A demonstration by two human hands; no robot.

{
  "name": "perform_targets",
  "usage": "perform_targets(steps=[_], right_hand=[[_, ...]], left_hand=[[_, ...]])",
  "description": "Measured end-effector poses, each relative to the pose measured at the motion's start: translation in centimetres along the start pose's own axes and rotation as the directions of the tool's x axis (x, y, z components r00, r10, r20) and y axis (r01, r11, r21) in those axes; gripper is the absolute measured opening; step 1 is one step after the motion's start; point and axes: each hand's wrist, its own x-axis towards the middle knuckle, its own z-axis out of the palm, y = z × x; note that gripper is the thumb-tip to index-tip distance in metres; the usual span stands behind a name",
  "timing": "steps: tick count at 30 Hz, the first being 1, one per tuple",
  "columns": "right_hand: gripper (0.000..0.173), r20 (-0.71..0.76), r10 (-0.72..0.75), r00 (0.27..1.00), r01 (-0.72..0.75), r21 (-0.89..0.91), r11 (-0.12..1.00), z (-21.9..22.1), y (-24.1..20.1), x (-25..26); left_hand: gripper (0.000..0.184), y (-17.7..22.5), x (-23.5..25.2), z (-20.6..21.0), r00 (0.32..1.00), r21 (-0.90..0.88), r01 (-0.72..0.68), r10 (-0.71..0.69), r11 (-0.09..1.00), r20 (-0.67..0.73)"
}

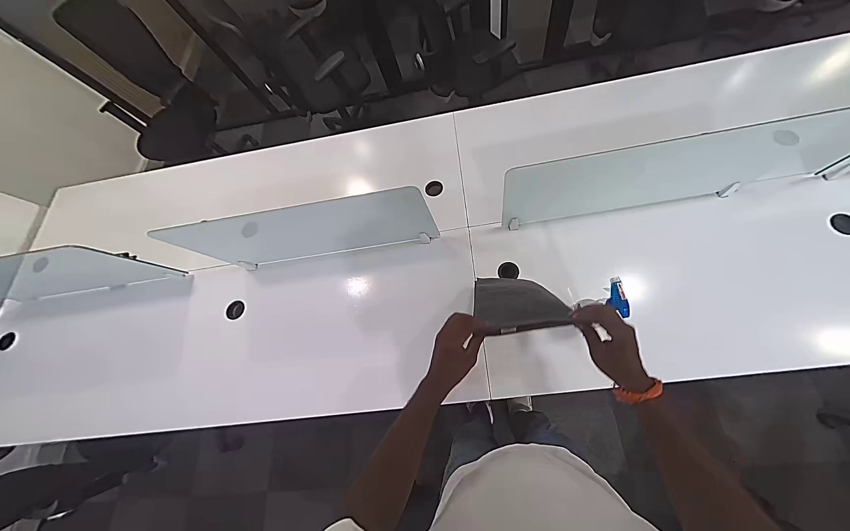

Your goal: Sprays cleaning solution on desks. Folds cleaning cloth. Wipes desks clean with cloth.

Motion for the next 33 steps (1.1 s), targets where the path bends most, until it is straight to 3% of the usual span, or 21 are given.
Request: perform_targets(steps=[3,6,10,12,15,17,19,22,24,27,33], right_hand=[[0.017,0.087,0.086,0.992,-0.084,-0.032,0.996,3.0,3.1,-6.7],[0.018,0.271,0.24,0.932,-0.211,-0.13,0.969,5.1,5.8,-12.6],[0.023,0.533,0.404,0.743,-0.302,-0.272,0.914,5.5,6.9,-16.2],[0.023,0.634,0.46,0.622,-0.325,-0.326,0.888,5.3,6.8,-17.2],[0.024,0.748,0.51,0.424,-0.343,-0.388,0.855,5.2,7.0,-18.1],[0.024,0.768,0.524,0.369,-0.375,-0.393,0.839,5.4,7.3,-18.2],[0.024,0.748,0.531,0.398,-0.463,-0.336,0.82,5.6,8.0,-17.5],[0.023,0.601,0.55,0.58,-0.646,-0.073,0.76,6.7,10.3,-15.7],[0.024,0.455,0.599,0.659,-0.713,0.123,0.69,8.4,12.0,-13.6],[0.031,0.298,0.705,0.644,-0.763,0.18,0.621,11.6,14.9,-9.8],[0.022,0.065,0.753,0.655,-0.754,0.112,0.647,16.0,20.0,-3.9]], left_hand=[[0.013,-3.9,-6.0,3.1,0.99,0.004,0.122,-0.122,0.993,0.068],[0.018,-6.1,-11.5,5.5,0.887,0.1,0.337,-0.351,0.936,0.298],[0.026,-7.1,-15.2,6.7,0.619,0.278,0.439,-0.512,0.854,0.596],[0.027,-7.6,-16.5,6.9,0.505,0.328,0.452,-0.542,0.829,0.672],[0.026,-8.6,-18.0,7.1,0.448,0.322,0.48,-0.544,0.816,0.709],[0.025,-9.0,-18.1,7.1,0.443,0.271,0.539,-0.542,0.797,0.714],[0.025,-9.4,-17.1,6.9,0.45,0.2,0.632,-0.564,0.749,0.693],[0.024,-11.2,-14.9,6.9,0.529,0.012,0.739,-0.591,0.674,0.609],[0.025,-13.1,-12.7,7.7,0.583,-0.041,0.74,-0.61,0.671,0.536],[0.027,-15.7,-8.4,9.3,0.627,-0.023,0.728,-0.651,0.686,0.428],[0.025,-20.4,-2.1,12.6,0.677,-0.018,0.728,-0.714,0.686,0.177]])
